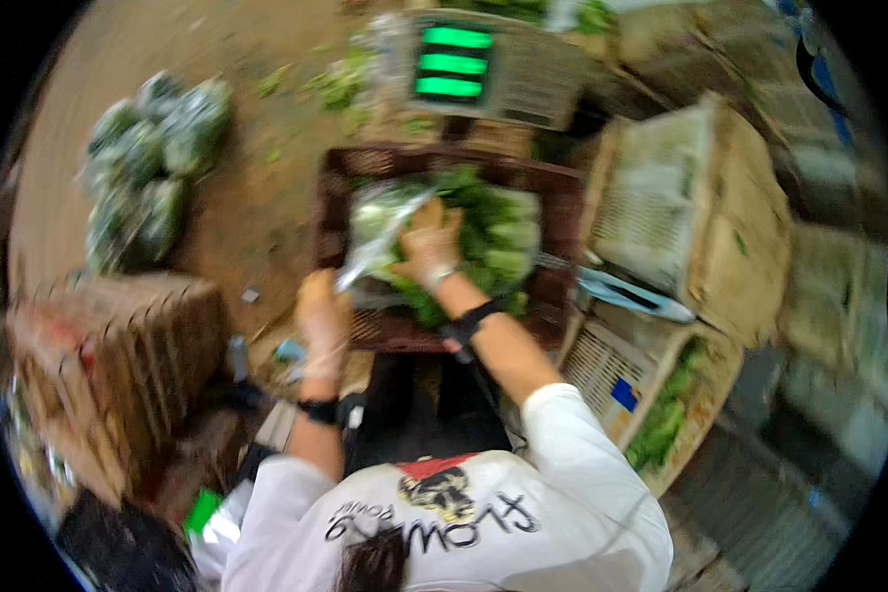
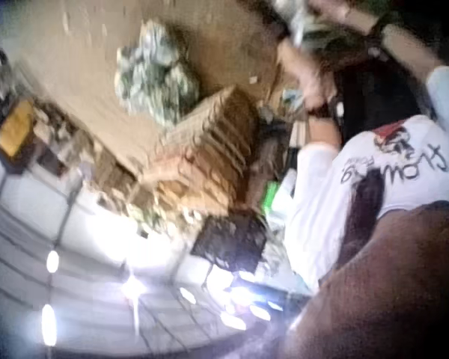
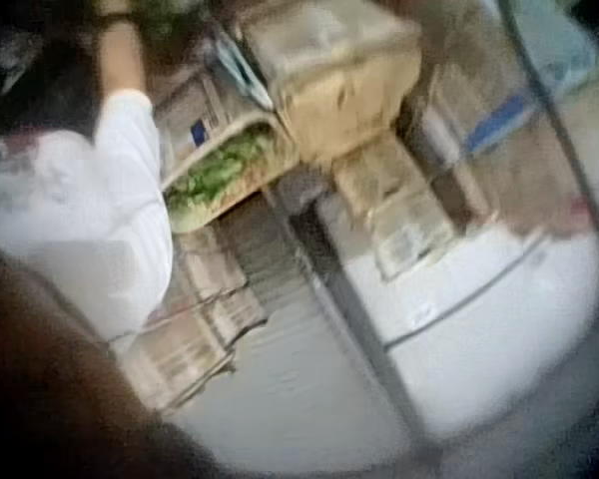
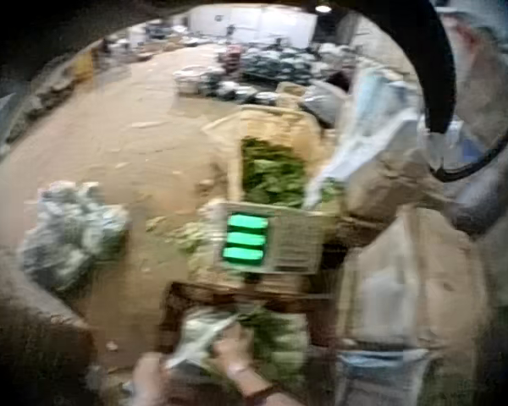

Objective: The person places individual heads of green leafy vegetables from a large crate into a plastic bag, weighs the bag on a digital scale, ties the bag shut, and attaches a label.

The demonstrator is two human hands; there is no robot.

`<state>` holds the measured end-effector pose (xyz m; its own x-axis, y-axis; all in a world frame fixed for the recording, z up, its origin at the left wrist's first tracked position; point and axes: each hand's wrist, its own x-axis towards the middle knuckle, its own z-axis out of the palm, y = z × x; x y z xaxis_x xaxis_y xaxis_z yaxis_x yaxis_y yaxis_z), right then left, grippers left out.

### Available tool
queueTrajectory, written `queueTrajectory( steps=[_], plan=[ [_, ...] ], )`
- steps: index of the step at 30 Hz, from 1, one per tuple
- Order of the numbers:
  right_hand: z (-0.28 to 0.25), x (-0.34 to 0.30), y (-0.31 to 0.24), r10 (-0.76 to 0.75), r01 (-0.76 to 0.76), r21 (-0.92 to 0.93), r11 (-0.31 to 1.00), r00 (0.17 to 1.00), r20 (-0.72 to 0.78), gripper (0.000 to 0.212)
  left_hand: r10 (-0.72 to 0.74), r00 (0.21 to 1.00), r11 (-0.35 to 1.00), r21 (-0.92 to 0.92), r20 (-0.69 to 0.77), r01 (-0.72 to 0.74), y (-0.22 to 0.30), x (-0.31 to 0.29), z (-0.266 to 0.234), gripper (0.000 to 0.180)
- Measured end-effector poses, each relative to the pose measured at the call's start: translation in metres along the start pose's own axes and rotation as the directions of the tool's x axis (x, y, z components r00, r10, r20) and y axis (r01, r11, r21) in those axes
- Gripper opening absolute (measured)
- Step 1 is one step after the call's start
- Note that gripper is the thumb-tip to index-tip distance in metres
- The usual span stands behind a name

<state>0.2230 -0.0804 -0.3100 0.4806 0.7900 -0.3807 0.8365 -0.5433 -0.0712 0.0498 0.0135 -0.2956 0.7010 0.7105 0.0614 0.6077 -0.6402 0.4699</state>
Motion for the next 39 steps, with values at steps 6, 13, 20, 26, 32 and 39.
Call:
queueTrajectory(
  steps=[6, 13, 20, 26, 32, 39],
  plan=[
    [0.015, 0.001, -0.017, -0.188, 0.21, -0.047, 0.977, 0.939, 0.289, 0.096, -0.17, 0.911, 0.497, -0.765, 0.376, 0.409, 0.031, -0.006, 0.008, 0.018],
    [0.01, 0.019, -0.004, -0.09, 0.086, 0.057, 0.995, 0.993, 0.071, 0.078, 0.528, 0.496, -0.031, -0.569, 0.689, 0.822, 0.111, -0.011, -0.083, 0.067],
    [0.006, 0.016, -0.002, -0.141, 0.175, -0.076, 0.982, 0.932, 0.333, 0.095, 0.313, 0.669, -0.274, -0.611, 0.674, 0.743, 0.119, 0.06, -0.104, 0.056],
    [-0.017, -0.05, -0.033, -0.293, 0.231, 0.62, 0.749, 0.956, -0.003, 0.047, 0.337, 0.703, -0.14, -0.706, 0.626, 0.695, 0.111, 0.054, -0.085, 0.057],
    [0.018, -0.098, 0.128, 0.326, -0.401, 0.219, 0.889, 0.893, 0.311, 0.042, 0.412, 0.693, -0.291, -0.635, 0.592, 0.716, 0.08, 0.08, -0.084, 0.048],
    [-0.05, -0.128, 0.192, 0.77, -0.419, 0.86, 0.291, 0.636, 0.049, 0.069, 0.3, 0.678, -0.103, -0.684, 0.671, 0.722, 0.096, 0.066, -0.076, 0.045]
  ],
)
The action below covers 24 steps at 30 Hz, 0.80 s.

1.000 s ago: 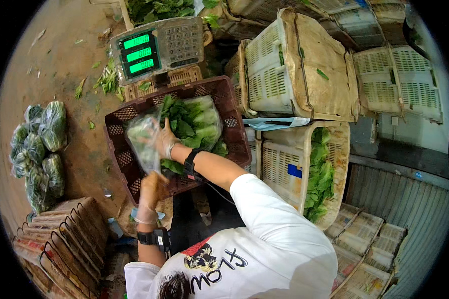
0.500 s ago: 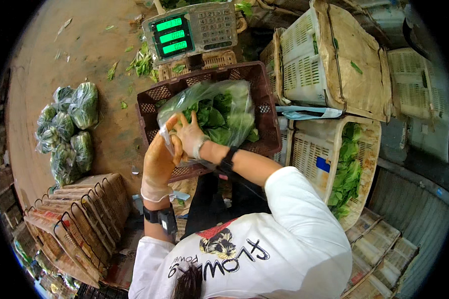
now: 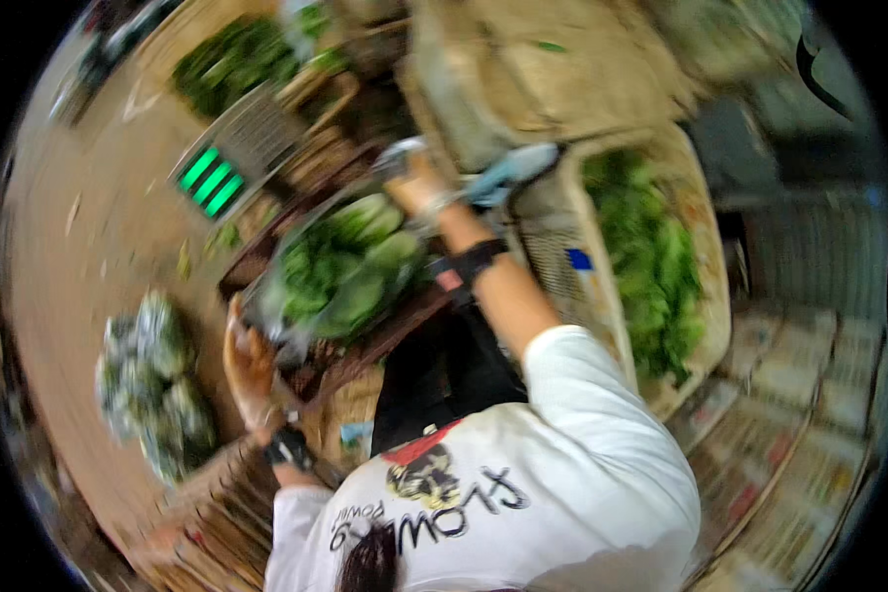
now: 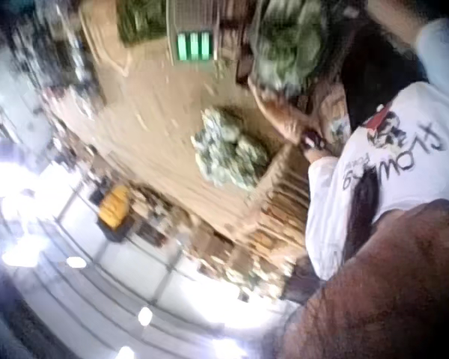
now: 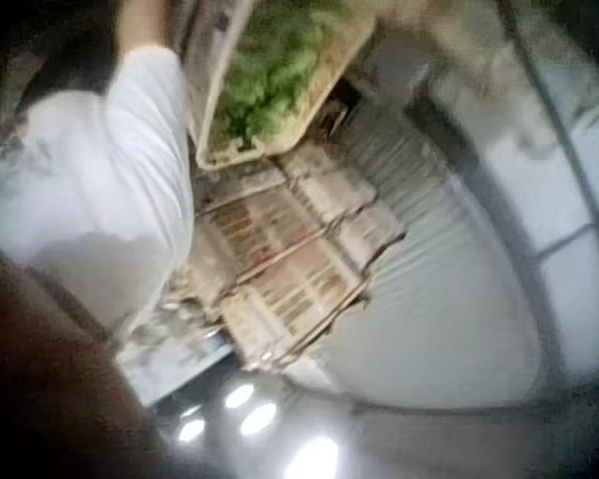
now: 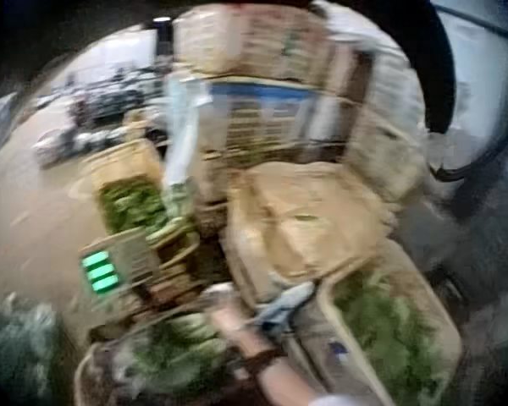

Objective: The person places individual heads of green leafy vegetables from a large crate into a plastic bag, weighs the bag on a digital scale, ties the bag shut, and attaches a label.

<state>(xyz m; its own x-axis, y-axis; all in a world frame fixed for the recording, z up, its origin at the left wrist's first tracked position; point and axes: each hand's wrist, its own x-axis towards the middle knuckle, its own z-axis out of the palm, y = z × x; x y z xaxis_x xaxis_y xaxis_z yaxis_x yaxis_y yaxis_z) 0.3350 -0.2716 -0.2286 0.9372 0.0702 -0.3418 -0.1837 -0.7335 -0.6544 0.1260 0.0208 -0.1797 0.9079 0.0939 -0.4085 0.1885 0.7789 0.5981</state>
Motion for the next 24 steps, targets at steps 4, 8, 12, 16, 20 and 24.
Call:
queueTrajectory(
  steps=[4, 8, 12, 16, 20, 24],
  plan=[
    [-0.009, -0.03, -0.001, -0.013, 0.002, 0.125, 0.992, 0.996, 0.092, 0.078, 0.065, 0.996, 0.89, 0.455, -0.053, -0.034, 0.006, 0.002, -0.034, 0.052],
    [-0.027, -0.071, 0.041, -0.251, 0.222, 0.231, 0.947, 0.962, 0.105, 0.076, 0.068, 0.979, 0.61, 0.785, -0.19, 0.11, 0.03, 0.026, -0.063, 0.049],
    [-0.127, -0.122, 0.107, -0.261, 0.178, 0.373, 0.91, 0.947, 0.184, 0.063, 0.749, 0.662, 0.012, 0.999, 0.012, -0.032, -0.004, 0.015, 0.114, 0.041],
    [-0.246, -0.168, 0.202, 0.049, 0.038, 0.354, 0.934, 0.971, -0.234, 0.04, 0.197, 0.958, 0.393, 0.878, 0.209, -0.272, -0.1, 0.039, 0.261, 0.028],
    [-0.36, -0.191, 0.344, 0.5, -0.535, 0.122, 0.836, 0.652, -0.57, 0.056, -0.498, 0.769, 0.378, 0.898, 0.401, -0.224, -0.236, 0.059, 0.383, 0.027],
    [-0.394, -0.185, 0.446, 0.703, -0.818, -0.25, 0.518, 0.573, -0.421, 0.087, -0.87, 0.358, 0.317, 0.941, 0.339, -0.119, -0.397, 0.085, 0.449, 0.031]
  ],
)
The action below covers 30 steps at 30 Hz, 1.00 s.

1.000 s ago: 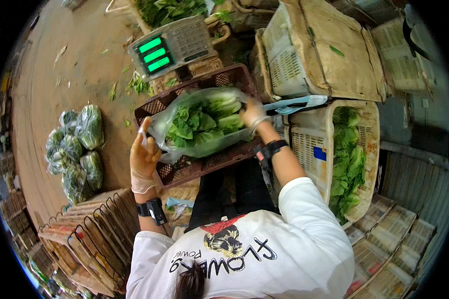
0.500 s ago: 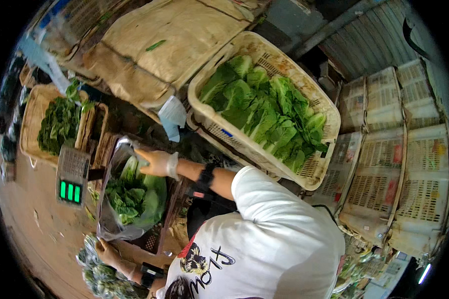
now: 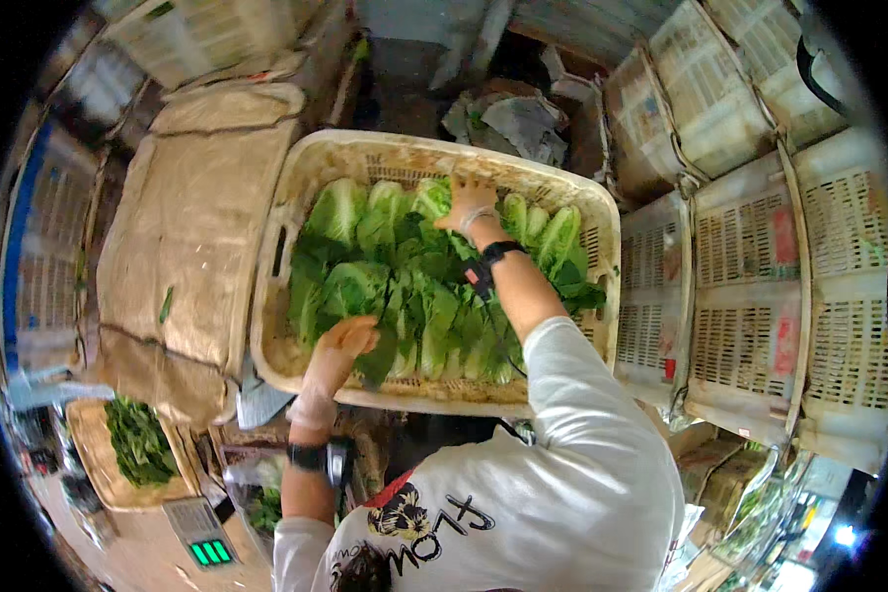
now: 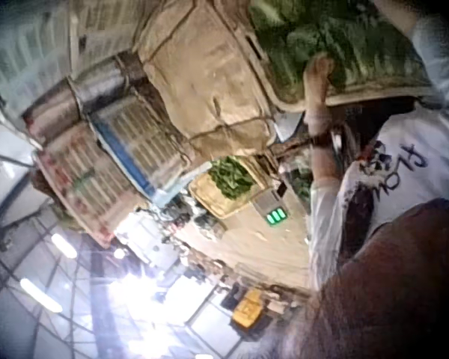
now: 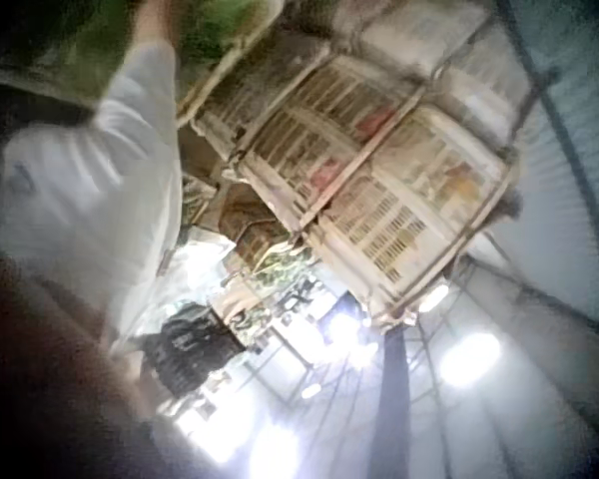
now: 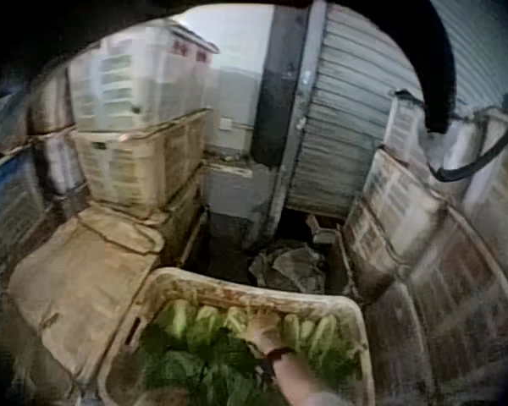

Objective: The person places individual heads of green leafy vegetables from a large crate into a plastic bag, weighs the bag on a digital scale, ties the bag shut, and attaches a label.

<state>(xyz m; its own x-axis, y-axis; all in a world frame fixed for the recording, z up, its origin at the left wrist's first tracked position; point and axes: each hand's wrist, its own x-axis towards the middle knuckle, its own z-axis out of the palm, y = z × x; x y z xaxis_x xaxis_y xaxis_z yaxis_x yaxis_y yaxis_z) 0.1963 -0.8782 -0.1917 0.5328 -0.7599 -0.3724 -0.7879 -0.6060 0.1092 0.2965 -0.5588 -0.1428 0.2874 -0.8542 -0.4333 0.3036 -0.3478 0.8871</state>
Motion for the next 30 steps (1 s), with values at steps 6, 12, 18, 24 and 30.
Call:
queueTrajectory(
  steps=[6, 12, 18, 24, 30],
  plan=[
    [0.041, 0.013, 0.008, -0.043, 0.045, 0.104, 0.994, 0.999, -0.023, 0.082, -0.122, 0.99, 0.985, -0.133, -0.076, 0.112, -0.028, 0.188, 0.036, 0.06],
    [0.004, -0.078, 0.016, -0.063, 0.163, 0.721, 0.674, 0.984, -0.164, 0.087, -0.027, 0.98, 0.935, -0.342, 0.195, 0.094, -0.012, 0.219, 0.08, 0.062],
    [0.077, 0.0, 0.141, 0.531, -0.232, 0.706, 0.669, 0.813, -0.237, 0.074, -0.28, 0.891, 0.94, 0.29, 0.358, 0.179, 0.007, 0.268, 0.099, 0.056],
    [0.073, 0.032, 0.096, 0.39, -0.421, 0.338, 0.841, 0.907, 0.16, 0.086, -0.416, 0.892, 0.909, 0.07, 0.177, 0.41, -0.043, 0.298, 0.119, 0.054],
    [0.127, 0.025, 0.112, 0.446, -0.212, 0.826, 0.523, 0.893, -0.054, 0.081, 0.028, 0.928, 0.95, -0.3, 0.371, 0.091, -0.037, 0.253, 0.122, 0.054]
  ],
)
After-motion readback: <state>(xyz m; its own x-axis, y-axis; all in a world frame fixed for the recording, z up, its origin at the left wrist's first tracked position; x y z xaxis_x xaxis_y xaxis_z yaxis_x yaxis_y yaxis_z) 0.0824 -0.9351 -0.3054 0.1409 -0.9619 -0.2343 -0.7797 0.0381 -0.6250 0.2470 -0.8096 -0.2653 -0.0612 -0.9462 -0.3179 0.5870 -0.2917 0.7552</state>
